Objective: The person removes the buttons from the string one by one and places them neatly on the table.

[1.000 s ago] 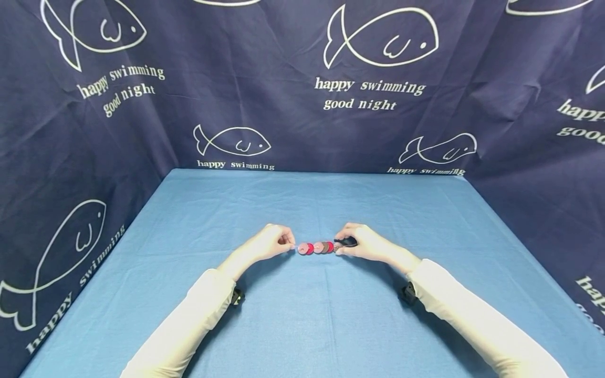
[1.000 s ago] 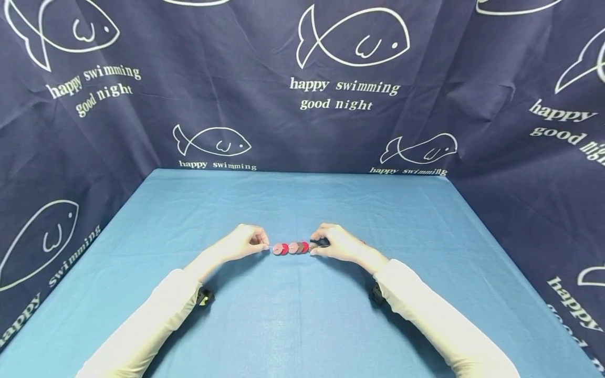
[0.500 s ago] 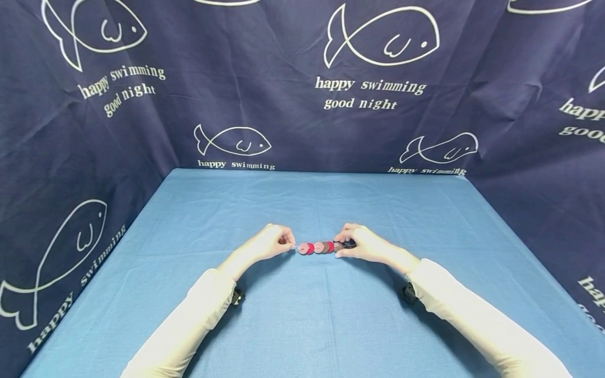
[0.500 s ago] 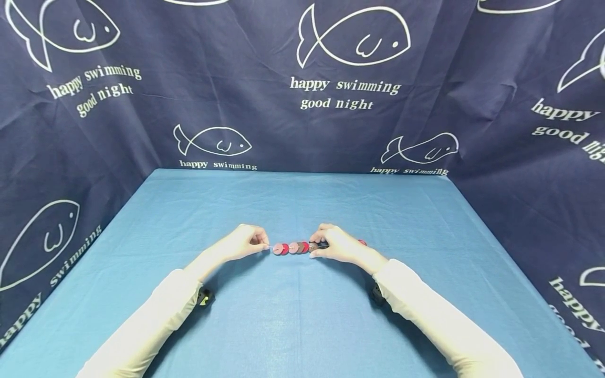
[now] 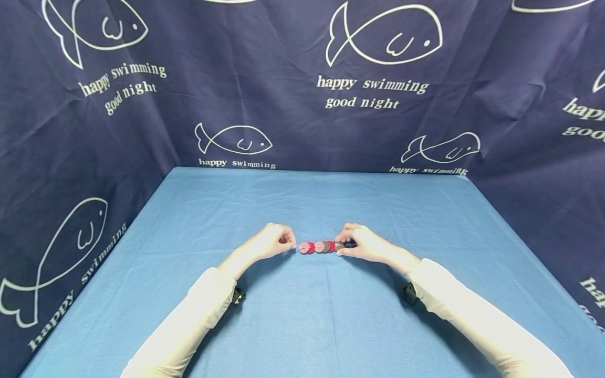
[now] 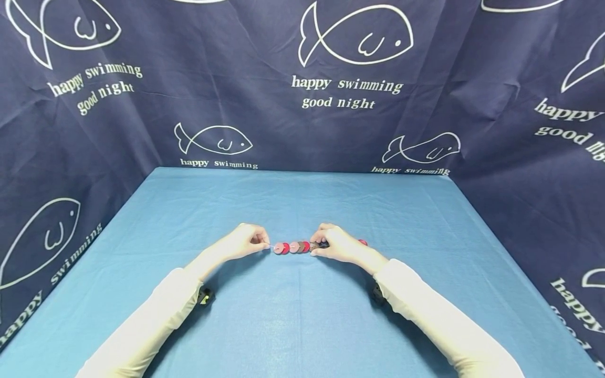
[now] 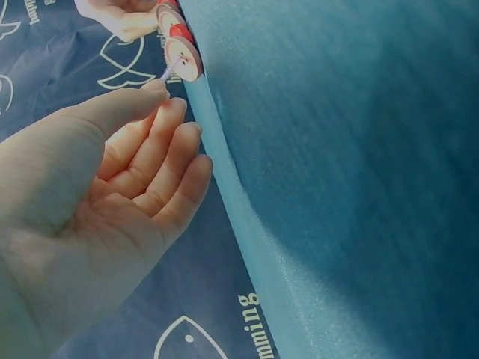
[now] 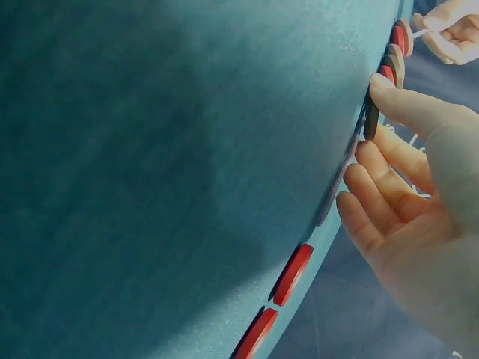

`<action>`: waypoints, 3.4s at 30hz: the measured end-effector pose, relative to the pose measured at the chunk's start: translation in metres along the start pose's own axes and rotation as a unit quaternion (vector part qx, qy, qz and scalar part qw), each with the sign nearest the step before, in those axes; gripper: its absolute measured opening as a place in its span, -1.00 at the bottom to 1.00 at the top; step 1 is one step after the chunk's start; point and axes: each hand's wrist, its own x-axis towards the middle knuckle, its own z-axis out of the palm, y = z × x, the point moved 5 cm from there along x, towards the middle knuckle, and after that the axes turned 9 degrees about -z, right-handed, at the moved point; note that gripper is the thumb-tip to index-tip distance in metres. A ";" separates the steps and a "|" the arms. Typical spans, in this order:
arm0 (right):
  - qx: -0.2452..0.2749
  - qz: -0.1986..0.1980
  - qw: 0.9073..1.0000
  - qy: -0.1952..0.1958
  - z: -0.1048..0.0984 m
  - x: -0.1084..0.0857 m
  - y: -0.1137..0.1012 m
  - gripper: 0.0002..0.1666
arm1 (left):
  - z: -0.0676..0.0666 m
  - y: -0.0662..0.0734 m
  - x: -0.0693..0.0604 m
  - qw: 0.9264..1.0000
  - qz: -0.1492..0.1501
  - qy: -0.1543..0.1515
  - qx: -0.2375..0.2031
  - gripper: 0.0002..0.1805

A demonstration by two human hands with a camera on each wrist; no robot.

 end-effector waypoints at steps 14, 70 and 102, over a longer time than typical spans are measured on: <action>0.004 -0.005 1.000 -0.008 -0.004 -0.001 0.002 -0.78 | 0.000 0.001 0.000 1.000 -0.012 -0.007 -0.005 -0.93; -0.025 -0.008 0.998 0.051 -0.023 -0.029 0.017 -0.77 | 0.000 0.001 -0.001 1.000 -0.002 -0.010 0.001 -0.93; -0.006 0.011 0.998 0.057 -0.033 -0.039 0.019 -0.74 | 0.000 0.001 -0.001 1.000 -0.006 -0.011 -0.004 -0.94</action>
